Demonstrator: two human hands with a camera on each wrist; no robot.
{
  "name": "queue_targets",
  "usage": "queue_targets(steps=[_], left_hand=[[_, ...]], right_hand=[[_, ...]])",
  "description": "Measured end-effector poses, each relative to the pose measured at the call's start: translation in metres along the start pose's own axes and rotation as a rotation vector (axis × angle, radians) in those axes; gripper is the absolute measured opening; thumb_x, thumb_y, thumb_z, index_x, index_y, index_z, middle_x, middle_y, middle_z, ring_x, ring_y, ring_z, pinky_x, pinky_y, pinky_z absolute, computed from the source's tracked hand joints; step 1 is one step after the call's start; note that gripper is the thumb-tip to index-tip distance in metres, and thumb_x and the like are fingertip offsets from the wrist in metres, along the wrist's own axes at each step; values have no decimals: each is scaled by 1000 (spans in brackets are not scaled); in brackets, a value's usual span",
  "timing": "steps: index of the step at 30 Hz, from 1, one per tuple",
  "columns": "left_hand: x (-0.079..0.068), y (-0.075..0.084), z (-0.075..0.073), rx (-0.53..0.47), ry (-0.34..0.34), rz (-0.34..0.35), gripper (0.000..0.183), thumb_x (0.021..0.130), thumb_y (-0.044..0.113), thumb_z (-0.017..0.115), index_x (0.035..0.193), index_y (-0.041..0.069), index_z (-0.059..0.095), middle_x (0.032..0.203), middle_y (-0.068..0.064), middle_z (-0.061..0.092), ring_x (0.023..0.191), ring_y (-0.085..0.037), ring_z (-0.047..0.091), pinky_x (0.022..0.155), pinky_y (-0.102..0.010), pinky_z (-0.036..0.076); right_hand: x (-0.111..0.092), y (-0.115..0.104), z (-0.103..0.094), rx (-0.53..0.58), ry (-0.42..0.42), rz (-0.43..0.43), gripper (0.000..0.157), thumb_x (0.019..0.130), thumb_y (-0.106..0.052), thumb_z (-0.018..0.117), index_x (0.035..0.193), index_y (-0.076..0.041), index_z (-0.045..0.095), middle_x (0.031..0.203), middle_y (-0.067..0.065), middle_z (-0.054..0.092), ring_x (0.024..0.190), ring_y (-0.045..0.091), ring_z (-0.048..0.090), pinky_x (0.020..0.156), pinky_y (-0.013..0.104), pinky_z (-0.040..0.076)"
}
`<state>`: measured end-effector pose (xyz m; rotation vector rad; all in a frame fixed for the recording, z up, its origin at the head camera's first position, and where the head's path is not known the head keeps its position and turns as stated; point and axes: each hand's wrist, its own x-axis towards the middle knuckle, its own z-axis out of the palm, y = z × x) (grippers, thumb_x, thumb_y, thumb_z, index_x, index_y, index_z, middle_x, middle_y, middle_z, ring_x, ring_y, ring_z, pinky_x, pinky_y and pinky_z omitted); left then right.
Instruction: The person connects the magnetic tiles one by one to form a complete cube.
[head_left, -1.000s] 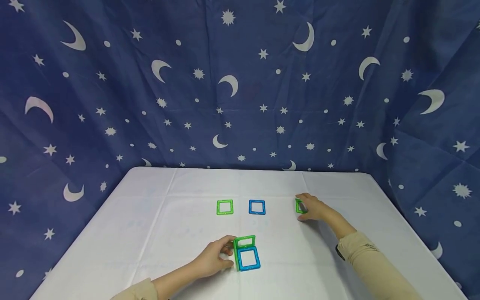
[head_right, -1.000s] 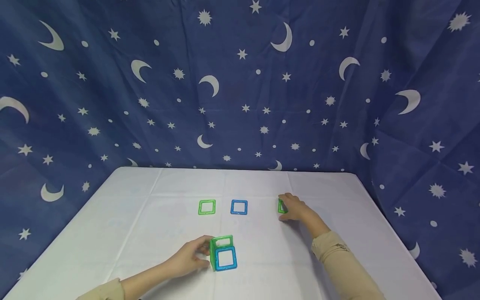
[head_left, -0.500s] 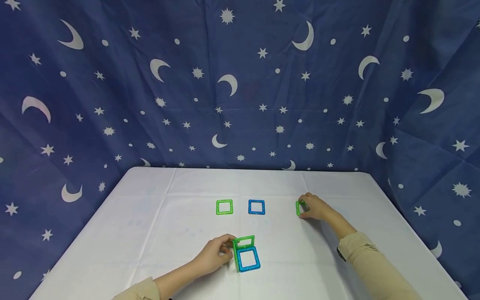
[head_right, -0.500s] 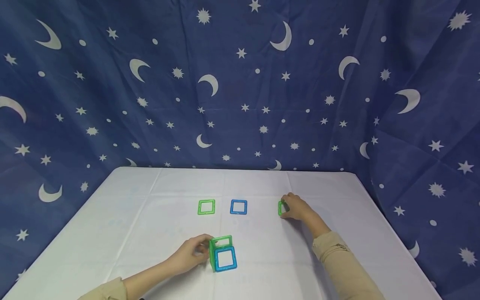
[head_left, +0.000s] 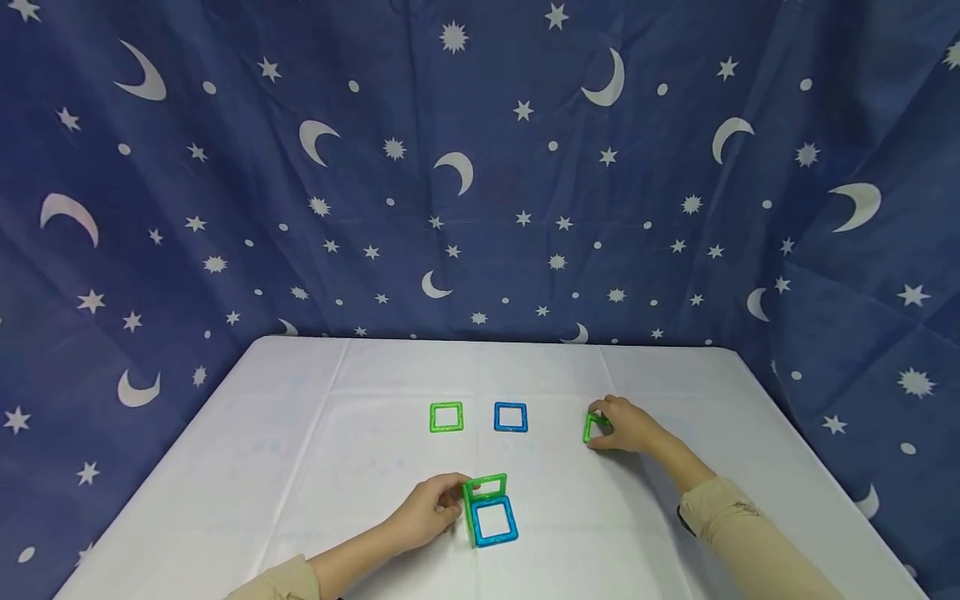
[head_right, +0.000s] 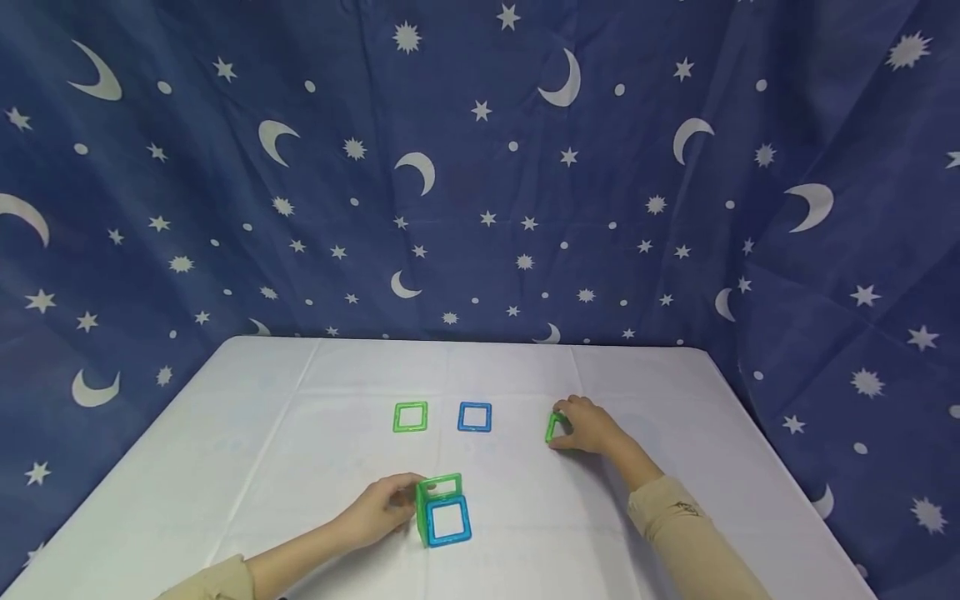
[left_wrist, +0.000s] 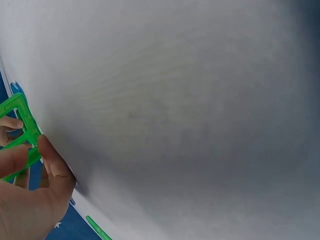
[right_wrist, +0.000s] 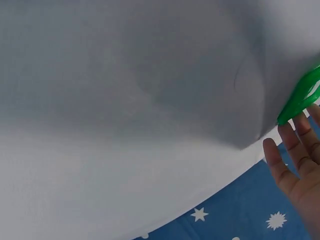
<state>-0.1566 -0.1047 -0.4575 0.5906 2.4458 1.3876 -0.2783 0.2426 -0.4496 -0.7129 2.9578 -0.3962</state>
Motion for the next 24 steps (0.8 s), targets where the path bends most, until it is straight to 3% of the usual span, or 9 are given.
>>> queue_targets(steps=[5, 14, 18, 24], left_hand=[[1, -2, 1, 27, 14, 18, 35, 80, -8, 60, 115, -2, 60, 101, -11, 60, 73, -6, 49, 54, -17, 44], [0, 0, 1, 20, 14, 7, 34, 79, -7, 58, 112, -2, 61, 100, -10, 59, 71, -5, 46, 59, -18, 39], [0, -3, 1, 48, 22, 3, 33, 79, -7, 59, 112, 0, 61, 97, -7, 57, 72, -4, 45, 64, -18, 38], [1, -4, 3, 33, 19, -8, 33, 80, -5, 60, 112, 0, 61, 98, -6, 55, 75, -6, 44, 64, -17, 39]], right_hand=[[-6, -7, 3, 2, 12, -56, 61, 75, -52, 73, 102, 2, 62, 91, 9, 60, 78, 16, 51, 71, 38, 49], [-12, -22, 10, 35, 32, -64, 55, 75, -38, 77, 111, 0, 60, 103, 6, 62, 91, 17, 58, 82, 39, 50], [-18, -32, 12, 62, 52, -105, 55, 77, -36, 76, 115, -1, 58, 112, 8, 63, 100, 22, 61, 87, 40, 51], [-28, -47, 13, 72, 85, -207, 56, 80, -34, 74, 121, -1, 56, 108, 6, 66, 95, 21, 63, 82, 37, 53]])
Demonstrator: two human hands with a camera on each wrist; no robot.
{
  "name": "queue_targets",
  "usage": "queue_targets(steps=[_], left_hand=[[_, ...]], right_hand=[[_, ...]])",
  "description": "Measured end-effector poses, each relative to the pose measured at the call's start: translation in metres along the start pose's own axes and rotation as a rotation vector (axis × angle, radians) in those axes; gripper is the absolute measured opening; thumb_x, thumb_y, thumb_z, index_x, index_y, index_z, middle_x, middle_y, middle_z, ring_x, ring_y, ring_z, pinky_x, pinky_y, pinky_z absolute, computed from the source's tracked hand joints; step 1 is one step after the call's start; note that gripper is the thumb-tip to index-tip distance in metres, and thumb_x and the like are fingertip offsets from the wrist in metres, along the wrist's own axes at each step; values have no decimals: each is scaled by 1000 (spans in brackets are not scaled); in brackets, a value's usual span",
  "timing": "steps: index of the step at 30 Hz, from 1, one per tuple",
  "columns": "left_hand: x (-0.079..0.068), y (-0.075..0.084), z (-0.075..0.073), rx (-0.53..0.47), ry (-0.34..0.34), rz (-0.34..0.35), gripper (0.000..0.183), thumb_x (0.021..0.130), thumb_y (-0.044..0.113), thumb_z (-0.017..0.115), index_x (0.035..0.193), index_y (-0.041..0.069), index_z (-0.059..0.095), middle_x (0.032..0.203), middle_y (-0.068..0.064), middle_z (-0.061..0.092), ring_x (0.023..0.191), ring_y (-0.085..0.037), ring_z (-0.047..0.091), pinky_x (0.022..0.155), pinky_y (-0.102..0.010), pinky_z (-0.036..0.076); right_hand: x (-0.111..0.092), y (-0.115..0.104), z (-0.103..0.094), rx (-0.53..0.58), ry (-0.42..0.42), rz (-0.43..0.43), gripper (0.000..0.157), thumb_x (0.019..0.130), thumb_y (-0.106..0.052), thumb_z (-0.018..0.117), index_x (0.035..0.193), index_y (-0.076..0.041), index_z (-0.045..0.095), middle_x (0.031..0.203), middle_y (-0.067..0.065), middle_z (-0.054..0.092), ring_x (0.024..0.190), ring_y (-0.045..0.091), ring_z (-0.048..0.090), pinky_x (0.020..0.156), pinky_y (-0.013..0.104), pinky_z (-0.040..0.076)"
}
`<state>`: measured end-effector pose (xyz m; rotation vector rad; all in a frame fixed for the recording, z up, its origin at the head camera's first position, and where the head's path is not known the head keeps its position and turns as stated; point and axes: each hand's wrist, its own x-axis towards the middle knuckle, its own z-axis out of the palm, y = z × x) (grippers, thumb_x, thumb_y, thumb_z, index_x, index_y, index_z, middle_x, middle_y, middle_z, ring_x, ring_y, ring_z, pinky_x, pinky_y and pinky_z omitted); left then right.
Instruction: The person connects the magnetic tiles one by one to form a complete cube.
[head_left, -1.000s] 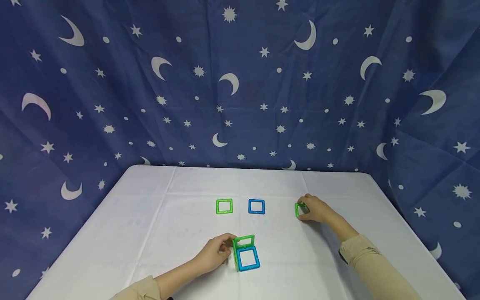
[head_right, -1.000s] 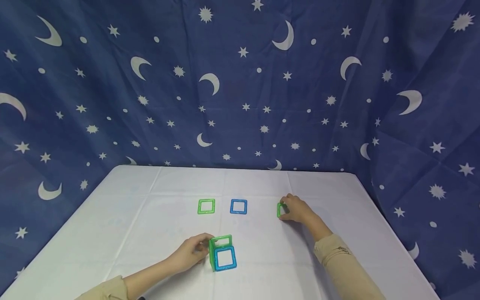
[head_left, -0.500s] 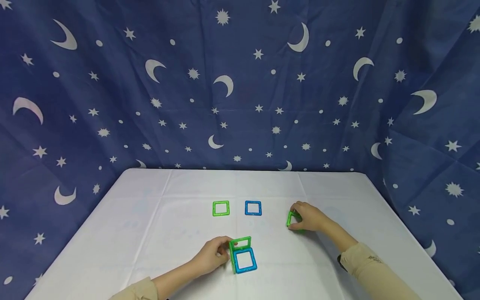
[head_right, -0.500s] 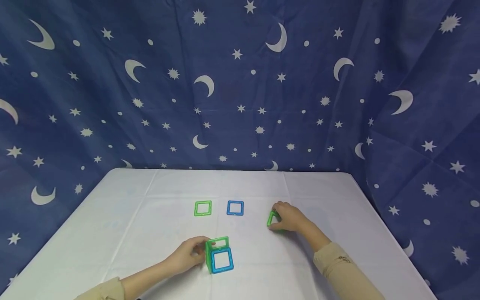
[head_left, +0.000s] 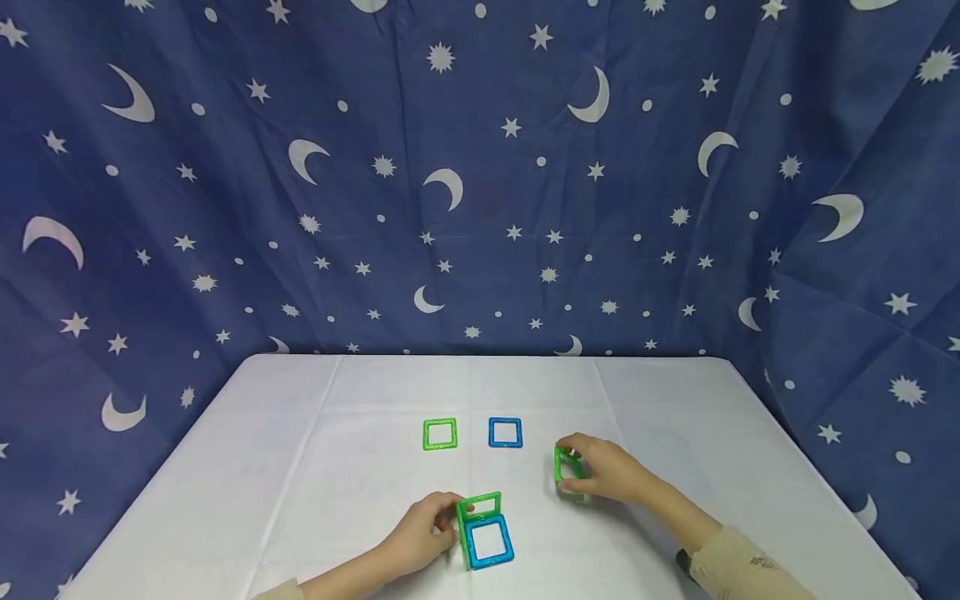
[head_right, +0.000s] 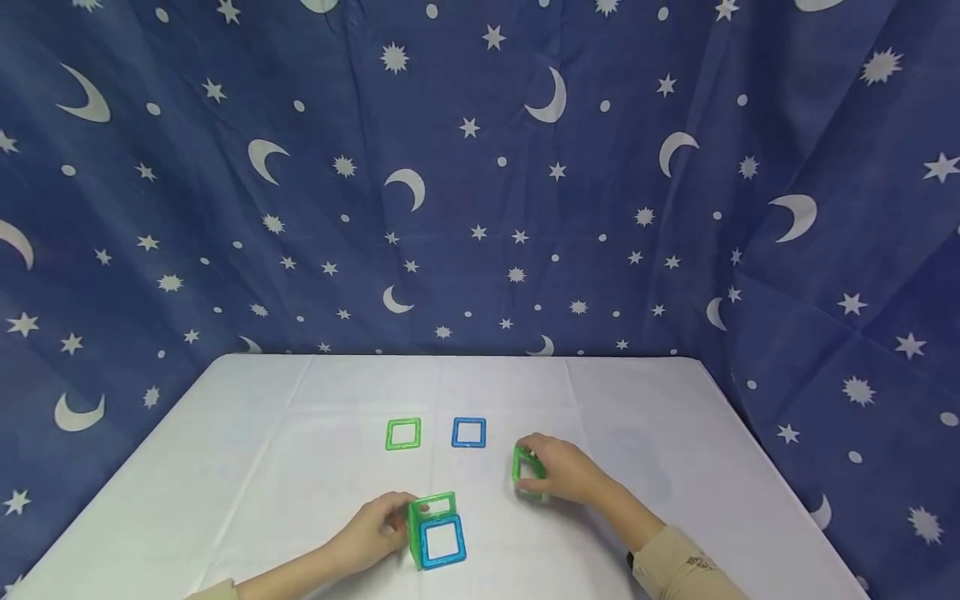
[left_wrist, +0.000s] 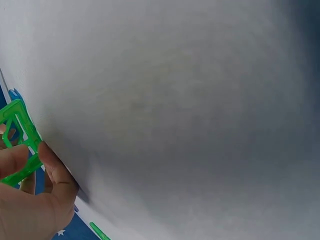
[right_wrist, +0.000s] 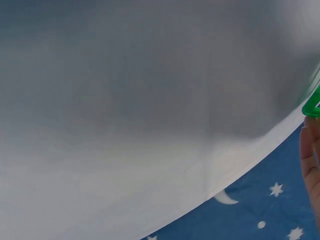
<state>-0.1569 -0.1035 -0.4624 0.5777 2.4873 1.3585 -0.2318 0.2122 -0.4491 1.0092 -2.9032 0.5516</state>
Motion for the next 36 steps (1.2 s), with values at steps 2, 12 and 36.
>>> queue_targets(steps=[2, 12, 36], left_hand=[[-1, 0, 2, 10, 8, -2, 35, 79, -5, 61, 114, 0, 60, 100, -7, 55, 76, -6, 46, 65, -17, 41], [-9, -2, -1, 70, 46, -42, 39, 81, -1, 64, 119, -3, 56, 106, -8, 53, 80, -7, 47, 66, -17, 43], [-1, 3, 3, 86, 23, -20, 36, 81, -4, 61, 117, -2, 58, 101, -8, 51, 73, -3, 43, 61, -17, 39]], right_hand=[[-2, -6, 1, 20, -10, -14, 59, 82, -34, 72, 127, 0, 53, 109, 5, 65, 96, 20, 63, 84, 38, 52], [-3, -42, 9, 126, -115, -49, 60, 84, -33, 69, 133, -5, 49, 124, 4, 61, 111, 18, 59, 95, 38, 49], [-5, -80, 13, 301, -202, 0, 57, 81, -24, 71, 130, -7, 48, 124, 5, 61, 107, 15, 61, 92, 36, 50]])
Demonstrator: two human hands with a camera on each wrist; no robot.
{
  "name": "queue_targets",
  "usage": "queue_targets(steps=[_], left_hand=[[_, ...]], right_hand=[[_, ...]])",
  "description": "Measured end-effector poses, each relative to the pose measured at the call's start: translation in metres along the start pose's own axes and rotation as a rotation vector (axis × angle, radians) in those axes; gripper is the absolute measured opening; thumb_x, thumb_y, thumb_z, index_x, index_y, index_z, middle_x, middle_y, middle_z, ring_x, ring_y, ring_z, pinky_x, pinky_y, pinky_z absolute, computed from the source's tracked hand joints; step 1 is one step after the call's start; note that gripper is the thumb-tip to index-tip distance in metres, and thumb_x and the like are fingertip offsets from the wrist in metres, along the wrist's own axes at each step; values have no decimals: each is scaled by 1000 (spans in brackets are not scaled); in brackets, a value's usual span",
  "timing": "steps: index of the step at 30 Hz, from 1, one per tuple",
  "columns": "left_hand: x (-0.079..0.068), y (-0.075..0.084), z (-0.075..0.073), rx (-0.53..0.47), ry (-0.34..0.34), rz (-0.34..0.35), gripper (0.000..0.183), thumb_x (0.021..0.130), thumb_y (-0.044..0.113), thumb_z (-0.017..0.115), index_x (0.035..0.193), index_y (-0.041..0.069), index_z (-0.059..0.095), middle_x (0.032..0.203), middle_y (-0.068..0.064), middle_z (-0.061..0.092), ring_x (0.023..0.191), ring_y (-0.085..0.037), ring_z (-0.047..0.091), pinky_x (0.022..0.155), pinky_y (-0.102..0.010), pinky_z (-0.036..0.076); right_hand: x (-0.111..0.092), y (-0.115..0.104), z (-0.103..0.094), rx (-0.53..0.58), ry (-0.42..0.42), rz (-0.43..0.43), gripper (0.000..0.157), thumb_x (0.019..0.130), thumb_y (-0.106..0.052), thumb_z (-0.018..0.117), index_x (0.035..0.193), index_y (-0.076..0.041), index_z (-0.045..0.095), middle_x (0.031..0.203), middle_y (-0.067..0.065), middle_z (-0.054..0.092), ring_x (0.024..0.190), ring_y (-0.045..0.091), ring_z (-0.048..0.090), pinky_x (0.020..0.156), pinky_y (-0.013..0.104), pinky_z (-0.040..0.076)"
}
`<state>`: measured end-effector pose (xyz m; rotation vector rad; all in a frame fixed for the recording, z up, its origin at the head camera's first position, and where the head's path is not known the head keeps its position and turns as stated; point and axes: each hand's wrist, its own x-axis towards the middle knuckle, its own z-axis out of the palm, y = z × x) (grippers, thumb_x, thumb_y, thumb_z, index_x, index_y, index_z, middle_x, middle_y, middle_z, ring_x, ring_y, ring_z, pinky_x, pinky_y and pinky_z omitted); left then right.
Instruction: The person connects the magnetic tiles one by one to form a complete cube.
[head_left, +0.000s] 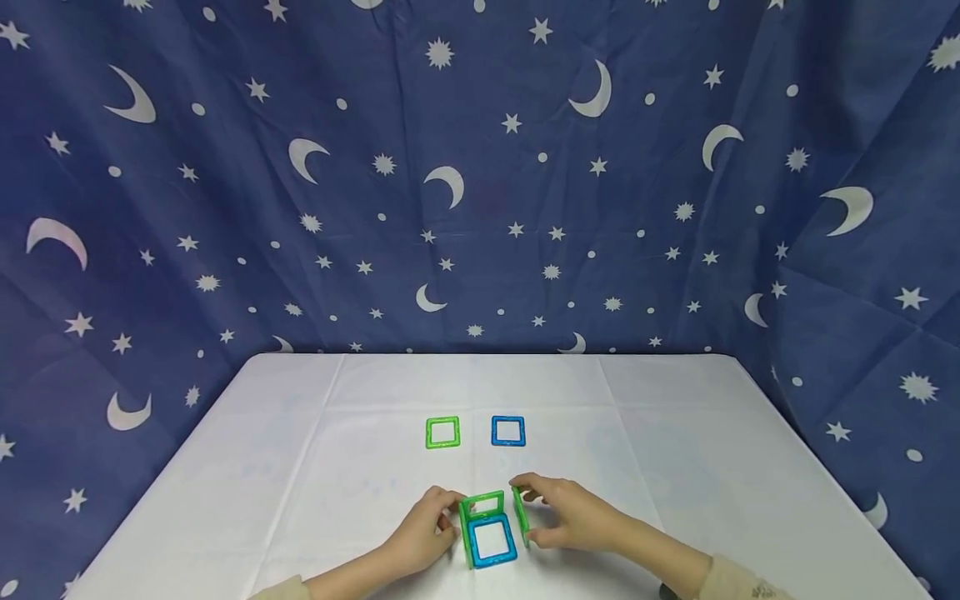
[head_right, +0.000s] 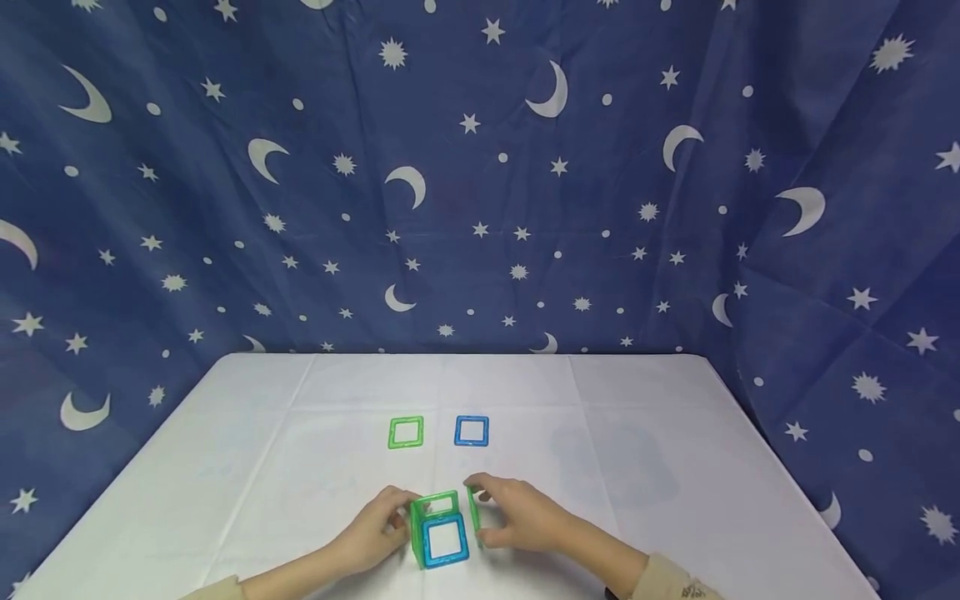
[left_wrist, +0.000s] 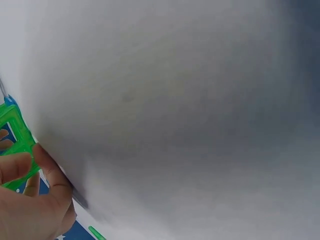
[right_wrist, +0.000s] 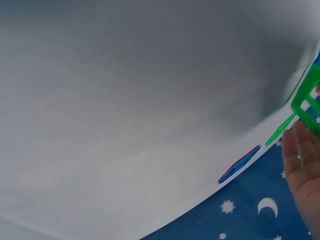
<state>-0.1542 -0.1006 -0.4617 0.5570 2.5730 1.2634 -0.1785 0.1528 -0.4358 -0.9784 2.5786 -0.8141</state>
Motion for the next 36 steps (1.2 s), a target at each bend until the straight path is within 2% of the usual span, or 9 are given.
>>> queue_targets(steps=[7, 13, 19, 26, 36], left_hand=[[-2, 0, 6, 6, 32, 10, 32, 77, -8, 62, 109, -3, 62, 95, -7, 50, 69, -2, 42, 58, -17, 39], [2, 3, 7, 30, 46, 6, 25, 73, -9, 62, 97, 1, 63, 88, -5, 47, 64, -3, 41, 54, -17, 37], [4, 4, 8, 37, 33, -4, 19, 75, -6, 66, 91, 3, 62, 88, -4, 46, 63, -4, 41, 54, -18, 36], [4, 4, 8, 38, 33, -5, 16, 74, -5, 67, 87, 2, 60, 87, -3, 46, 62, -4, 41, 54, -18, 36], [7, 1, 4, 58, 65, -4, 16, 74, -3, 67, 85, 4, 58, 85, -3, 45, 63, -4, 40, 54, -18, 35]], right_hand=[[0, -2, 6, 165, -22, -13, 53, 81, -18, 72, 126, -5, 48, 123, 9, 60, 101, 14, 64, 79, 24, 52], [0, -2, 11, 255, -27, -44, 52, 82, -18, 71, 125, -6, 46, 125, 14, 58, 104, 18, 64, 79, 22, 52], [-3, -3, 14, 306, -35, -21, 53, 82, -15, 70, 126, -9, 42, 127, 14, 55, 106, 17, 64, 81, 21, 52], [-5, -5, 17, 325, -36, 6, 52, 81, -12, 69, 125, -8, 42, 129, 16, 53, 108, 24, 63, 80, 22, 52], [1, -5, 14, 226, -15, -28, 54, 80, -11, 69, 125, -10, 39, 131, 11, 51, 114, 27, 60, 85, 26, 52]])
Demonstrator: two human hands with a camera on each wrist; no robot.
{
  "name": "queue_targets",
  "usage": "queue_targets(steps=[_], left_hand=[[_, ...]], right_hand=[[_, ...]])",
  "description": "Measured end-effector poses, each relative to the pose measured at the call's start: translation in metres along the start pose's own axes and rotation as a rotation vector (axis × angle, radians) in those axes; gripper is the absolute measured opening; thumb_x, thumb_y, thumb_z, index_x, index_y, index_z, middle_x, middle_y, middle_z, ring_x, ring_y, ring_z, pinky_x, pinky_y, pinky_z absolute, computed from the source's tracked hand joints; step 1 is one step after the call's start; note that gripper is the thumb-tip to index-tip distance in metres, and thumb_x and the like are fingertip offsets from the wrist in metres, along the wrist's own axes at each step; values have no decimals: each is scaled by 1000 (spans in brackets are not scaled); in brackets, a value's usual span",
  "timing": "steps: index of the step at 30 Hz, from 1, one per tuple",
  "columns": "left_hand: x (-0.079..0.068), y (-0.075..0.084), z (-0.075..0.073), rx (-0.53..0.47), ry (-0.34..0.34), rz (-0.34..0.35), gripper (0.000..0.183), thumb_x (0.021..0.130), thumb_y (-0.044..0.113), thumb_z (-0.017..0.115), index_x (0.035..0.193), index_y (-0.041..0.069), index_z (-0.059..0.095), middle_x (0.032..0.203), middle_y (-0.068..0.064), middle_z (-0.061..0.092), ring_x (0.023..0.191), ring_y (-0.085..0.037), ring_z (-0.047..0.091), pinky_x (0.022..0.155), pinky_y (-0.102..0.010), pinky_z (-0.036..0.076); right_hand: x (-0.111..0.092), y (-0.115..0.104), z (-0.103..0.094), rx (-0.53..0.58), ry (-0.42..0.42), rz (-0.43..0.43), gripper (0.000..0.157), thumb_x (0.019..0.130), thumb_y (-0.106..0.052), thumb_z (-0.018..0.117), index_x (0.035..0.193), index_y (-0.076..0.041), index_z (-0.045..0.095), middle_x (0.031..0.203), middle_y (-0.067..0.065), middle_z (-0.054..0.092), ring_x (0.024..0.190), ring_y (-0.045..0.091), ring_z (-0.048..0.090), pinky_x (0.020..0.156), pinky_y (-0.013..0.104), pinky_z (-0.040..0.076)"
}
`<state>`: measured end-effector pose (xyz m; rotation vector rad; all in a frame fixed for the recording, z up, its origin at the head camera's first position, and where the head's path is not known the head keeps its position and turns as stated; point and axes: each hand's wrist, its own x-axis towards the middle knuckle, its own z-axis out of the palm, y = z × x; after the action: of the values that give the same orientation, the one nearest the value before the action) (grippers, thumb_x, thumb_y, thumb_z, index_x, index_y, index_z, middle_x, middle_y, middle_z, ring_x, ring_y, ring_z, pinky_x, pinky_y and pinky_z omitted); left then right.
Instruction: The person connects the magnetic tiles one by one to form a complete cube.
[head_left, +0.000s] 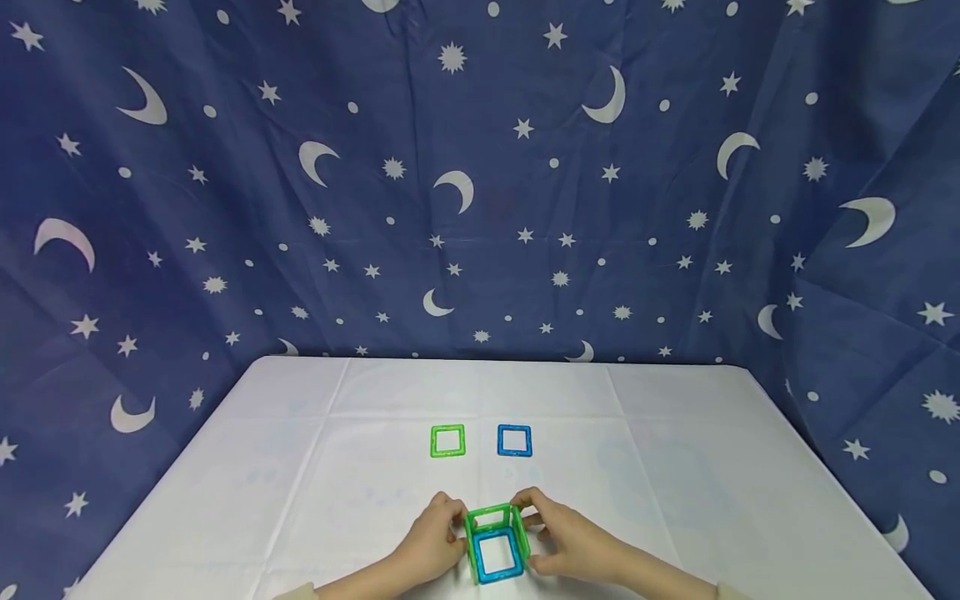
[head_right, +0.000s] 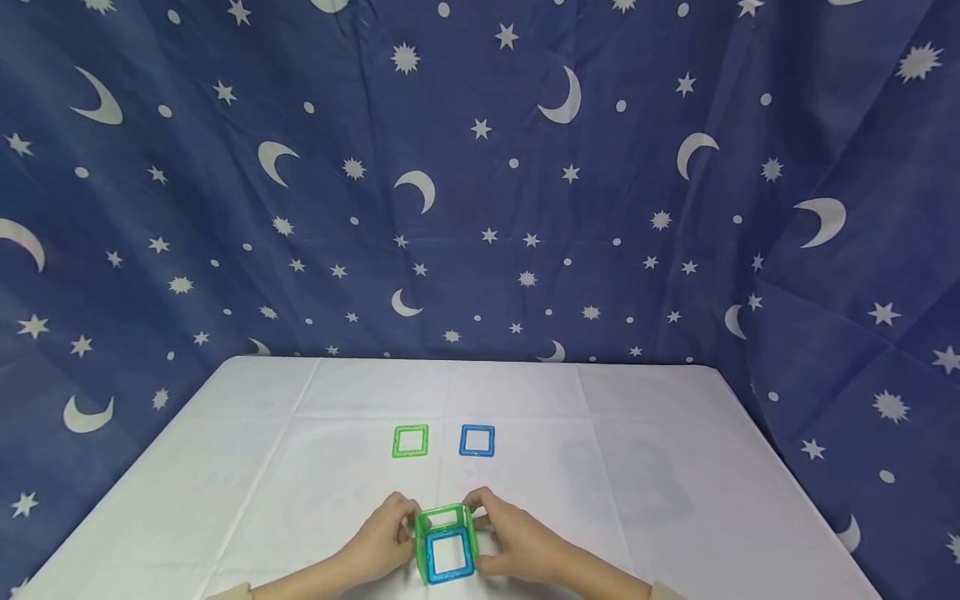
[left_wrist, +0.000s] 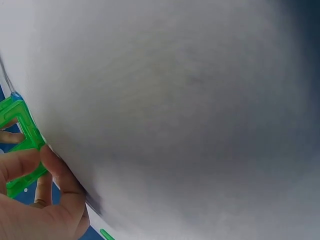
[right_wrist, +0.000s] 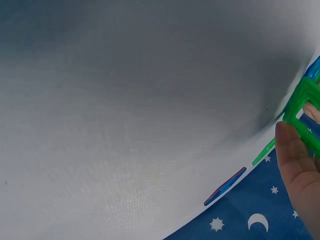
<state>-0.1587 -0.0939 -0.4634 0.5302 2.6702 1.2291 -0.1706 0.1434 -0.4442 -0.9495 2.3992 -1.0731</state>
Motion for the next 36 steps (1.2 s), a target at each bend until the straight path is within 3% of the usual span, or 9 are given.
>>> queue_targets(steps=[7, 11, 14, 18, 20, 22, 28, 32, 36], left_hand=[[3, 0, 1, -24, -16, 20, 16, 73, -5, 65, 86, 2, 60, 79, -2, 46, 63, -4, 39, 55, -19, 34], [7, 0, -1, -52, -41, 59, 27, 73, -8, 63, 98, 1, 64, 76, -1, 49, 65, -5, 39, 56, -18, 34], [10, 2, -5, -55, -72, 81, 32, 78, -5, 64, 110, 2, 64, 87, -3, 55, 73, -7, 46, 62, -19, 39], [11, 5, -10, -70, -120, 88, 35, 81, -8, 61, 115, 0, 63, 106, -12, 65, 96, -23, 62, 83, -32, 52], [11, 5, -11, -63, -136, 91, 38, 81, -10, 58, 117, 0, 62, 113, -13, 66, 109, -32, 60, 92, -43, 50], [10, 5, -12, -67, -153, 92, 44, 80, -12, 55, 122, 0, 59, 120, -14, 64, 115, -35, 57, 96, -47, 46], [-1, 5, -14, -108, -202, 106, 66, 76, -16, 48, 138, 8, 47, 129, -15, 58, 120, -36, 54, 99, -50, 43], [-9, 5, -12, -127, -218, 106, 70, 79, -15, 46, 144, 9, 38, 130, -15, 58, 119, -35, 55, 99, -50, 43], [-13, 7, -11, -133, -204, 99, 68, 81, -15, 45, 145, 4, 34, 128, -18, 58, 114, -34, 58, 97, -45, 46]], right_hand=[[-1, -4, 1, -2, 5, 31, 64, 79, -9, 70, 132, -5, 34, 130, 12, 50, 115, 29, 59, 86, 26, 52], [2, -6, -2, -2, 0, 53, 77, 80, -10, 71, 142, -2, 26, 130, 12, 51, 115, 29, 58, 88, 26, 52], [5, -7, -4, -7, -7, 55, 77, 80, -9, 70, 144, -3, 27, 134, 13, 50, 117, 28, 57, 89, 26, 52], [10, -7, -5, -13, -13, 53, 73, 80, -3, 66, 143, -3, 29, 138, 15, 48, 119, 29, 56, 88, 26, 52], [11, -7, -5, -26, -13, 51, 72, 80, -1, 64, 143, -3, 29, 140, 15, 47, 120, 30, 55, 90, 29, 52], [12, -7, -6, -50, -13, 46, 71, 80, 1, 62, 142, -2, 29, 140, 15, 48, 122, 32, 53, 91, 33, 52], [12, -6, -3, -102, 34, 43, 59, 81, 1, 60, 135, 2, 38, 128, 17, 57, 116, 34, 58, 92, 42, 50], [13, -4, 0, -152, 122, 54, 42, 80, 3, 61, 121, 3, 52, 106, 16, 67, 96, 28, 66, 81, 34, 55], [17, -2, 0, -173, 194, 56, 24, 79, 6, 60, 102, 2, 63, 89, 12, 69, 76, 15, 64, 67, 23, 53]])
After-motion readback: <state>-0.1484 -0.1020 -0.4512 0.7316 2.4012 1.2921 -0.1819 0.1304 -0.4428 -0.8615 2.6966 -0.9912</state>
